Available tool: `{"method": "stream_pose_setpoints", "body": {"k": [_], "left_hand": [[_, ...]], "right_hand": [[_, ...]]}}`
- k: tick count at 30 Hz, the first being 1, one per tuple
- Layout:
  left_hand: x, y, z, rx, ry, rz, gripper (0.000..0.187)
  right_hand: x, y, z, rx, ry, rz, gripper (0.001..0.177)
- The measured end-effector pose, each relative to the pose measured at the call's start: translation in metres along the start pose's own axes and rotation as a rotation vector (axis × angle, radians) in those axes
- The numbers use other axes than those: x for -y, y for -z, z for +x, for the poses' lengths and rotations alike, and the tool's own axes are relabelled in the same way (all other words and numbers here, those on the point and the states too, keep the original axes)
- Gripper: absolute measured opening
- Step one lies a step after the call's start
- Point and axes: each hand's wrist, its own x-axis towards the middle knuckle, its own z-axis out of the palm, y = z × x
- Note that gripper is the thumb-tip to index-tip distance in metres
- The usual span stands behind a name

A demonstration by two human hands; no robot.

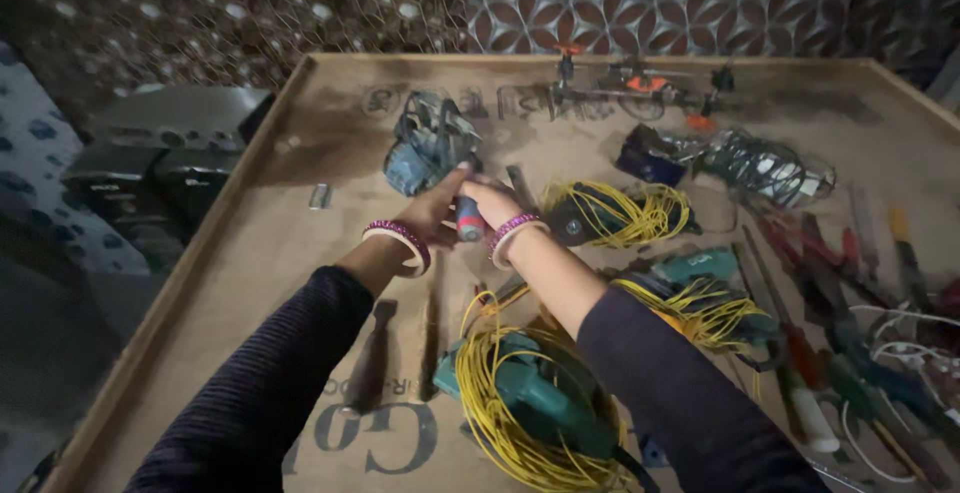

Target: The person organizes various tools on a wooden workbench, handling items like a drill, a saw, pliers, and a chisel, and periodically placing them on the floor to clear workspace.

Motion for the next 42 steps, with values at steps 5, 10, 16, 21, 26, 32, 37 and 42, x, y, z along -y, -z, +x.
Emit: {"method": "stream_pose_setpoints", "body": {"k": [5,10,16,21,26,32,37,42], "left_hand": [[-0.045,-0.029,-0.101,-0.024,-0.172,-0.030,0.074],[-0.046,-0.033,-0.117,-0.128,-0.336,-0.060,0.058],[-0.036,-0.022,-0.091,0.200,-0.479,-0.165,0.052],[-0.035,-0.009,-0.130,0.042,-0.392,0.016,0.055],[-0.028,0.022,-0.158,0.061,-0.481,0.240,0.062],[-0.025,0.021,-0.217,-0.574,-0.738,1.033,0.044],[-0.035,0.008,-0.262,-0.763,-1.195,1.065,0.040],[-0.043,-0.005,-0.283,-0.991,-1.233,1.311,0.030]], "right_hand": [[0.022,-0.028,-0.036,-0.042,0.067,-0.017,0.036],[0.039,-0.045,-0.057,0.018,0.219,-0.070,0.051],[0.042,-0.054,-0.065,0.074,0.354,-0.141,0.058],[0.049,-0.060,-0.081,0.083,0.303,-0.038,0.042],[0.058,-0.062,-0.090,0.041,0.195,0.040,0.036],[0.076,-0.065,-0.102,0.238,-0.060,0.033,0.044],[0.088,-0.053,-0.087,-0.251,-0.084,0.319,0.074],[0.081,-0.011,-0.060,-0.156,-0.049,0.335,0.080]]}}
